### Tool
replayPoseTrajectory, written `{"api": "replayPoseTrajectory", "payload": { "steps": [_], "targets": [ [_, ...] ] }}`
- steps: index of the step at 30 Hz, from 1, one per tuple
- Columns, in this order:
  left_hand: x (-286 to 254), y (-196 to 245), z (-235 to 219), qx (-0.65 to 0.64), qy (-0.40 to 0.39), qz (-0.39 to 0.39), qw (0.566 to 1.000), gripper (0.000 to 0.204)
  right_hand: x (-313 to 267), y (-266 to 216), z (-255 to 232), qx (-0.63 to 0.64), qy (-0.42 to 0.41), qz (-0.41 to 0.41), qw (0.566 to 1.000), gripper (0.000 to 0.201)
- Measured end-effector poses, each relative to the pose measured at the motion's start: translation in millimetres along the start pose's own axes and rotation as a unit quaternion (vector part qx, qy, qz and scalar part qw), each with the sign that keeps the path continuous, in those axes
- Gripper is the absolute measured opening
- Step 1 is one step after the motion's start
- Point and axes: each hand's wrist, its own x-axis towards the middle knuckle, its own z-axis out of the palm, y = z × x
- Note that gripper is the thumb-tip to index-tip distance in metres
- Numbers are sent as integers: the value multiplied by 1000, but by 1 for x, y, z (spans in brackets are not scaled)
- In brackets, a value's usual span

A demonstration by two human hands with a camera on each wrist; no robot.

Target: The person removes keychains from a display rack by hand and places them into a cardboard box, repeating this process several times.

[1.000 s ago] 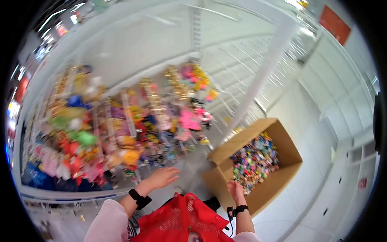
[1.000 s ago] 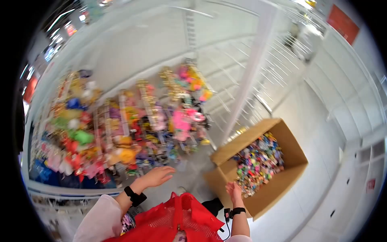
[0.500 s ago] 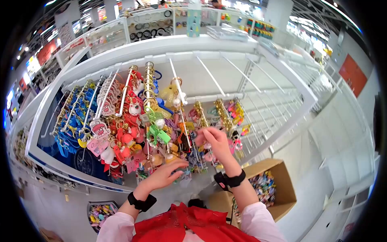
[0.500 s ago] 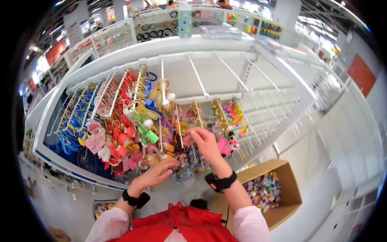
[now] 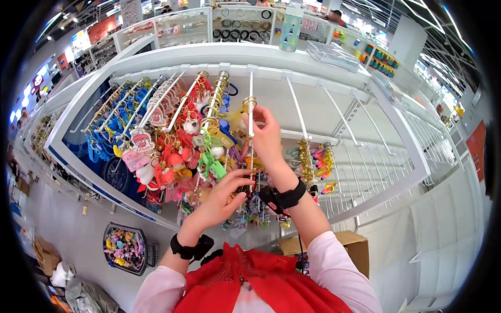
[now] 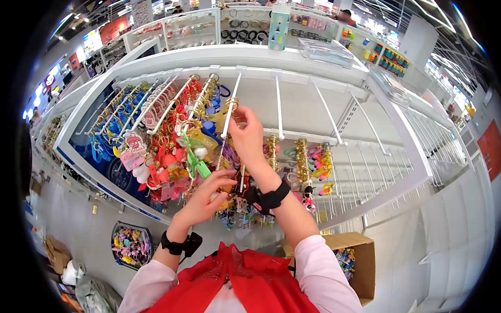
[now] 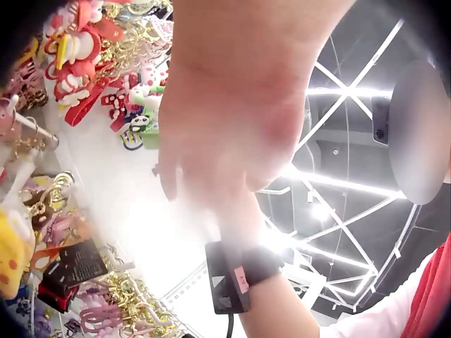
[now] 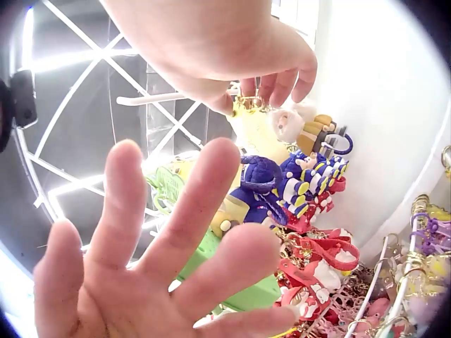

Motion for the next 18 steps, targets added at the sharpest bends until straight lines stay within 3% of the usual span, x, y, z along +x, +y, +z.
{"api": "replayPoseTrajectory", "payload": {
  "steps": [3,6,10,13,14,16,18],
  "targets": [
    [-1,5,-7,-7,12,-22,1000,30,-1,-12,-2,40,2,55,998,19],
    [2,14,-12,-10,-9,-2,1000,30,-8,-9,-5,93,-5,14,996,13],
    [5,24,-12,-13,-5,22,1000,30,-32,-47,-24,135,-32,30,990,10],
    [3,31,-16,2,16,40,999,25,-43,-50,-42,98,-154,-62,981,14],
    [1,28,-18,2,15,43,999,25,-46,-55,-47,96,-153,-64,981,14],
    [-8,17,-23,-6,44,13,999,23,-52,-76,-57,85,-238,-136,958,11],
    [-11,14,-21,-7,69,42,997,30,-58,-87,-61,74,-250,-110,959,11]
  ]
}}
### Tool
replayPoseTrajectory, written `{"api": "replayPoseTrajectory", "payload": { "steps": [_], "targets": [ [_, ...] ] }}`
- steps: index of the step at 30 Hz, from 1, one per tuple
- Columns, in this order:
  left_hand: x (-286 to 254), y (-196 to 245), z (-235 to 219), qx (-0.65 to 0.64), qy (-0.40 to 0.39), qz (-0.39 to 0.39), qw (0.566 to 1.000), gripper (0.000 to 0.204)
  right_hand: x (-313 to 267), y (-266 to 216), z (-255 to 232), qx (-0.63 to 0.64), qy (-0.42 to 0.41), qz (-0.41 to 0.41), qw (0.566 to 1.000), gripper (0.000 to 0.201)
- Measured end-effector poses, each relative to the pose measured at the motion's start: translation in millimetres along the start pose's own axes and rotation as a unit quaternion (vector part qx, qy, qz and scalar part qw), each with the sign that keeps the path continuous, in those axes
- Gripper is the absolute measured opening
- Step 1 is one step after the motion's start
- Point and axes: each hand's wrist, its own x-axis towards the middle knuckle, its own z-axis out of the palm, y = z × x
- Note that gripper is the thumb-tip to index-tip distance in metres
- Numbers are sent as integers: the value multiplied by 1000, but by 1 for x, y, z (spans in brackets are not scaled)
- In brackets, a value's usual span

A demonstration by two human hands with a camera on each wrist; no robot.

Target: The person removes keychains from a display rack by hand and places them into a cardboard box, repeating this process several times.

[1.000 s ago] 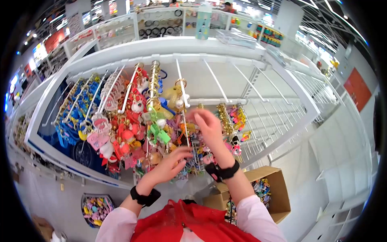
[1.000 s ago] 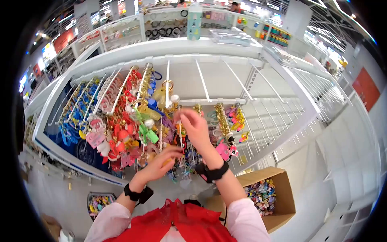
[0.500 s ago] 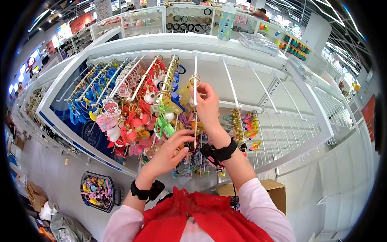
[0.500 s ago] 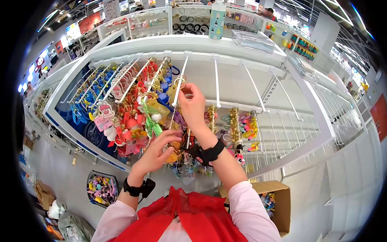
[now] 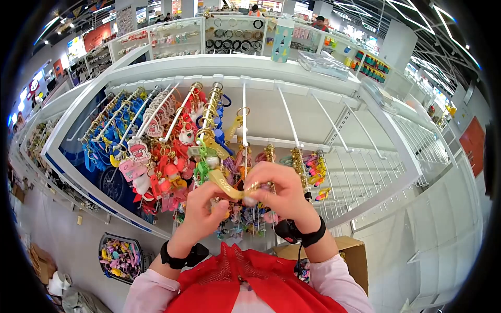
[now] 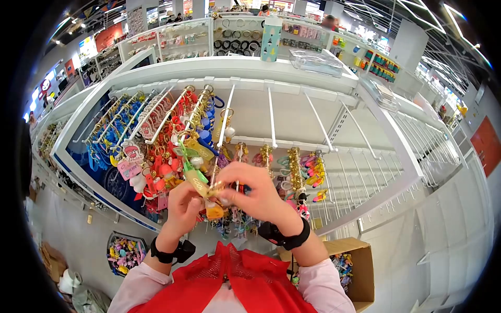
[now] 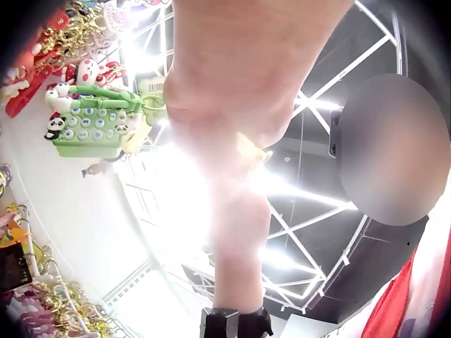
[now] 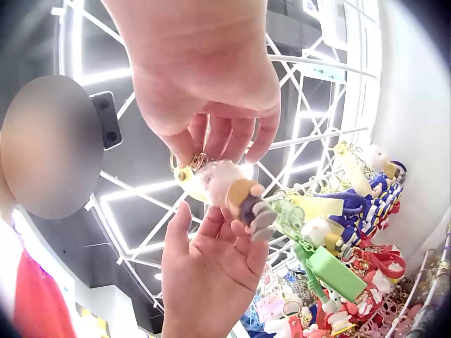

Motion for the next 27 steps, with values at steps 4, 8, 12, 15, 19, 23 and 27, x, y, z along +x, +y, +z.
{"api": "replayPoseTrajectory", "payload": {
  "steps": [4,8,12,15,19,23,27],
  "targets": [
    [4,8,20,-198,104,-11,975,63,-14,-5,6,-91,-13,-57,994,16],
    [10,13,24,-22,113,55,992,72,-27,2,10,-98,3,19,995,16],
    [8,10,31,115,66,15,991,55,-39,6,10,-95,24,96,991,13],
    [5,8,37,-48,-18,-167,985,31,-40,3,10,-64,39,203,976,12],
    [1,-10,46,-189,-8,-195,962,28,-43,13,6,-17,39,273,961,13],
    [-9,-16,40,-429,25,-319,845,33,-33,38,-2,20,87,213,973,16],
    [-11,-11,42,-493,141,-357,781,31,-1,51,-12,-34,147,212,966,31]
  ]
}}
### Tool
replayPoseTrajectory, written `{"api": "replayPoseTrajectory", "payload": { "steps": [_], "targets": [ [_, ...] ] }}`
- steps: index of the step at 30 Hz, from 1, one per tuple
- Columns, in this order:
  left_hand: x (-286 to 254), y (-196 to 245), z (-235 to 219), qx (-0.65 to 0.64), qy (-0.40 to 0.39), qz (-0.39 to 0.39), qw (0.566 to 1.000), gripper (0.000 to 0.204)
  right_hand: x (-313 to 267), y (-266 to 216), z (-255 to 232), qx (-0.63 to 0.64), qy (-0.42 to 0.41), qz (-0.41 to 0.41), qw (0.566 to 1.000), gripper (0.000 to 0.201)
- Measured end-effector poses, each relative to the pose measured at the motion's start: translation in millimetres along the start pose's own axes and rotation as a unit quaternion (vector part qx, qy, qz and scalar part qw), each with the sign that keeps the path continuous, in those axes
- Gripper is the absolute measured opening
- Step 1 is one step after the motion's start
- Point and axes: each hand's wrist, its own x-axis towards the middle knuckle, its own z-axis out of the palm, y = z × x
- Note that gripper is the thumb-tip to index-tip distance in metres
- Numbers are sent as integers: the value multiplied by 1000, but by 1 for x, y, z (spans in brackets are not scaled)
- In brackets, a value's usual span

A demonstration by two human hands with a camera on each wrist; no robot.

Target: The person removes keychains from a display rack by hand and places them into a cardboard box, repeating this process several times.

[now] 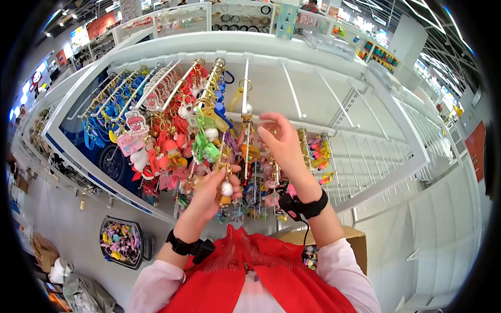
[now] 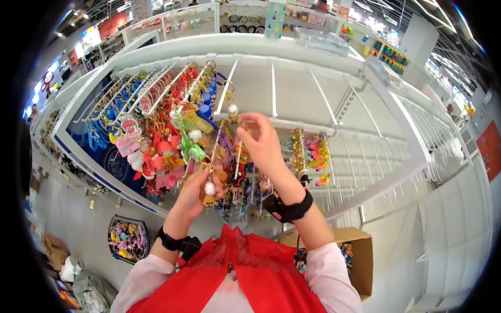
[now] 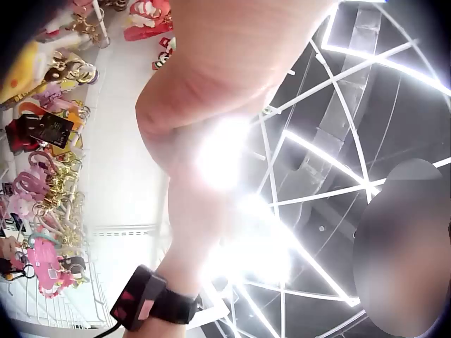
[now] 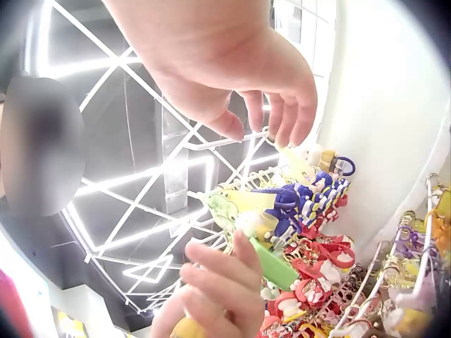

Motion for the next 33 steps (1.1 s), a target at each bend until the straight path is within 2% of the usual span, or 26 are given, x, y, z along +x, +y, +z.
{"api": "replayPoseTrajectory", "payload": {
  "steps": [1,3,4,7,9,11,12,14,15,17,21,24,27,28,30,32,33],
  "targets": [
    [0,-4,-5,0,0,0,1000,31,6,5,3,0,0,0,1000,31],
    [2,-7,-14,-54,-41,13,998,29,31,18,9,-78,68,-101,989,42],
    [-6,-2,-5,-56,-3,11,998,26,47,20,16,-95,65,-112,987,51],
    [-9,-4,-10,-59,-37,42,997,25,67,26,26,-85,16,-94,992,54],
    [-12,-2,-8,-55,-23,39,997,24,70,30,32,-83,41,-106,990,47],
    [-14,-2,-11,-31,-6,42,999,22,77,36,37,-3,10,-98,995,30],
    [-15,-2,-13,-31,-4,42,999,22,76,35,37,-2,9,-98,995,30],
    [-16,-1,-16,-34,-6,61,998,22,70,32,36,0,-21,-23,1000,21],
    [-18,0,-14,-36,-5,61,997,22,66,32,35,-1,-23,-22,999,21],
    [-22,7,-9,9,29,61,998,24,59,33,33,5,-33,-40,999,17],
    [-22,5,-13,3,38,62,997,24,37,19,27,-50,-55,-38,997,17],
    [-18,1,-20,14,13,64,998,20,16,-4,27,66,-71,-100,990,17],
    [-14,-5,-28,47,-14,82,995,12,-1,-30,18,20,-109,-91,990,18],
    [-13,-7,-31,41,-32,85,995,14,-4,-28,15,1,-121,-121,985,17],
    [-11,-8,-31,36,-50,88,994,18,-14,-35,13,43,-146,-111,982,15],
    [-12,-11,-29,-7,4,79,997,24,-25,-41,8,91,-195,-87,973,11],
    [-12,-12,-28,-6,5,76,997,24,-30,-39,6,92,-193,-84,973,11]
  ]
}}
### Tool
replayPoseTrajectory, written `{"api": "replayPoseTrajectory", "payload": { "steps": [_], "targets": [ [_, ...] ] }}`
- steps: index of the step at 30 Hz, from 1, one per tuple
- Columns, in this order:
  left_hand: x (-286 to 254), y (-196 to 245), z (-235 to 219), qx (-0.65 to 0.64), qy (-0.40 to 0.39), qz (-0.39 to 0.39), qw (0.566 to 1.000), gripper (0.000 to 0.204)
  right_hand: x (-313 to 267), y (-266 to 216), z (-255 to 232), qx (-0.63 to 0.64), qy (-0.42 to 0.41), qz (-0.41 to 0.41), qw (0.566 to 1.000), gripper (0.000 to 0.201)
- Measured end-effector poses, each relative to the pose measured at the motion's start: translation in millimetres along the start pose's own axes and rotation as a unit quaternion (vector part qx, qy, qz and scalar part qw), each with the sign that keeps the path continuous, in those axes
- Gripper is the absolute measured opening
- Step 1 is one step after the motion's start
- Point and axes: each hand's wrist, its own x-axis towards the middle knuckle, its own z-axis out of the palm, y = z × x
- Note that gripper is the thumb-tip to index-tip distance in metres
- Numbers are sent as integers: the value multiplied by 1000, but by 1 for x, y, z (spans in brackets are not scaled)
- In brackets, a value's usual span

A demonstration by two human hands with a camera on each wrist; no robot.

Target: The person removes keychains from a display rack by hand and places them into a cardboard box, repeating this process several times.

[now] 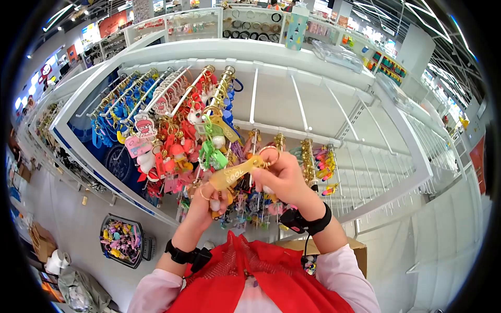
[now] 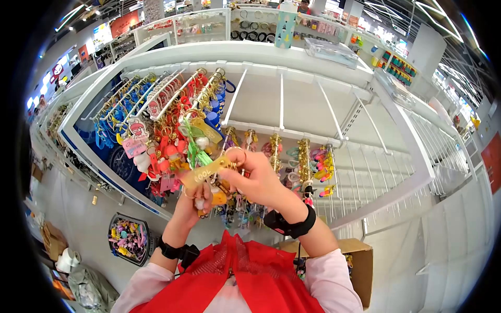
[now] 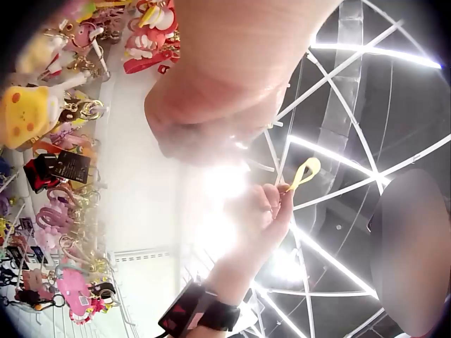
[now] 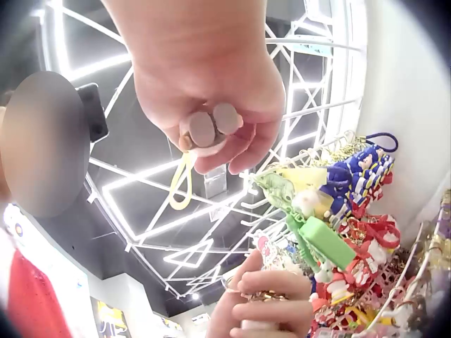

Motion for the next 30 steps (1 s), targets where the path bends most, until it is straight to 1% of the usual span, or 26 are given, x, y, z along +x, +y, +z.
{"api": "replayPoseTrajectory", "payload": {
  "steps": [2,3,4,6,7,8,10,11,12,14,15,16,18,19,20,22,23,24,25,26,27,28,30],
  "targets": [
    [1,0,1,-6,-17,41,999,33,-11,4,0,38,-56,91,994,13],
    [0,4,4,30,-6,28,999,39,-16,10,2,48,-67,114,990,22],
    [0,5,7,29,-3,23,999,39,-20,14,3,51,-65,119,989,22],
    [-1,4,12,73,74,-12,995,43,-27,20,6,22,-90,195,976,27],
    [1,-1,6,46,37,25,998,45,-32,32,7,-4,-94,193,977,32],
    [0,-2,7,46,40,22,998,45,-36,39,8,-1,-94,197,976,32],
    [-1,0,10,96,83,3,992,44,-43,48,11,-45,-61,160,984,34],
    [-1,-1,4,74,78,-30,994,37,-45,49,14,-47,-35,147,987,30],
    [0,-3,4,76,78,-34,993,37,-47,52,14,-45,-33,150,987,30],
    [0,-8,4,37,102,-39,993,35,-54,60,12,-134,-51,57,988,23],
    [2,-14,1,42,104,-33,993,34,-56,56,13,-117,-67,50,990,15],
    [2,-17,1,45,99,-40,993,34,-60,55,16,-117,-60,54,990,15],
    [1,-20,4,16,82,-64,994,31,-67,53,24,-111,-71,23,991,12],
    [2,-24,1,25,64,-72,995,30,-69,56,27,-132,-73,-35,988,9],
    [3,-30,0,30,53,-79,995,30,-70,52,32,-166,-68,-63,982,8],
    [4,-32,5,98,17,-71,993,33,-76,49,43,-215,-4,-55,975,9],
    [0,-32,11,65,13,-79,995,34,-79,50,49,-223,6,-56,973,9],
    [-1,-30,15,69,1,-82,994,34,-82,53,54,-226,47,-36,972,9],
    [-2,-28,17,100,-23,-93,990,35,-86,54,58,-227,89,-16,970,11],
    [-4,-25,17,132,-47,-104,985,35,-88,53,62,-232,101,-19,967,11],
    [-6,-27,13,174,-55,-99,978,39,-91,52,66,-243,121,1,962,10],
    [-11,-25,11,182,-67,-105,975,39,-95,52,71,-252,142,23,957,10],
    [-21,-22,6,166,-93,-156,969,40,-103,60,81,-241,171,32,955,10]
  ]
}}
